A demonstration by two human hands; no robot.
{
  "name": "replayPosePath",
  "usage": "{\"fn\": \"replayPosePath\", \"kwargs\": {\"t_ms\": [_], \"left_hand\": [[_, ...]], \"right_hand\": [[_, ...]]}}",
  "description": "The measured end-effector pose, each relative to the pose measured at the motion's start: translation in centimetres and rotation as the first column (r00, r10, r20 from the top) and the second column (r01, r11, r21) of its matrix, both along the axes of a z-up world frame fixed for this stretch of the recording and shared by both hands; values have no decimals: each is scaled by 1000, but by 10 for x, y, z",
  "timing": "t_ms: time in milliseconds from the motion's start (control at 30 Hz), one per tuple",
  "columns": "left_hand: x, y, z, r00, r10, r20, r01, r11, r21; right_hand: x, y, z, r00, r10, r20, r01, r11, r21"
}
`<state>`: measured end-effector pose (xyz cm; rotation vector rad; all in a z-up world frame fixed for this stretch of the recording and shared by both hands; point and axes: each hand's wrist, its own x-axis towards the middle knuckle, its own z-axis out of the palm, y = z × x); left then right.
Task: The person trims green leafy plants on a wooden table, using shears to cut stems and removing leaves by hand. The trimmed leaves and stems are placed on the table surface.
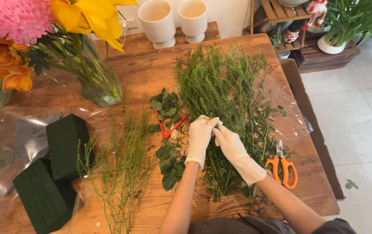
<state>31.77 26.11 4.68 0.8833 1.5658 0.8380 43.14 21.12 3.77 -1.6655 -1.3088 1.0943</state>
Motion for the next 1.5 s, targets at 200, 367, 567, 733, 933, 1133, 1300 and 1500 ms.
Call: {"fn": "replayPosePath", "kwargs": {"t_ms": [200,367,567,733,933,1133,1300,1500], "left_hand": [[-5,4,2,994,97,44,-97,995,-9],[2,-4,1,990,92,106,-88,995,-38],[1,-16,39,991,102,82,-104,995,13],[-25,-14,70,977,200,73,-204,978,41],[-15,-12,76,986,157,60,-160,986,45],[-23,-13,75,919,-11,394,-100,961,259],[-1,-31,38,941,-210,264,216,976,6],[26,-23,69,910,-253,328,248,967,58]], "right_hand": [[11,-17,-29,946,73,315,-99,993,68],[26,-31,-39,370,-227,901,-351,864,362],[31,-53,-17,452,-391,802,-328,763,556],[57,-82,-52,413,-297,861,-292,852,434],[93,-88,-75,462,-265,847,-243,880,408],[108,-77,1,980,-75,184,-59,774,630],[110,-78,19,948,-235,-214,282,933,224],[92,-68,20,902,-84,-423,154,979,133]]}}
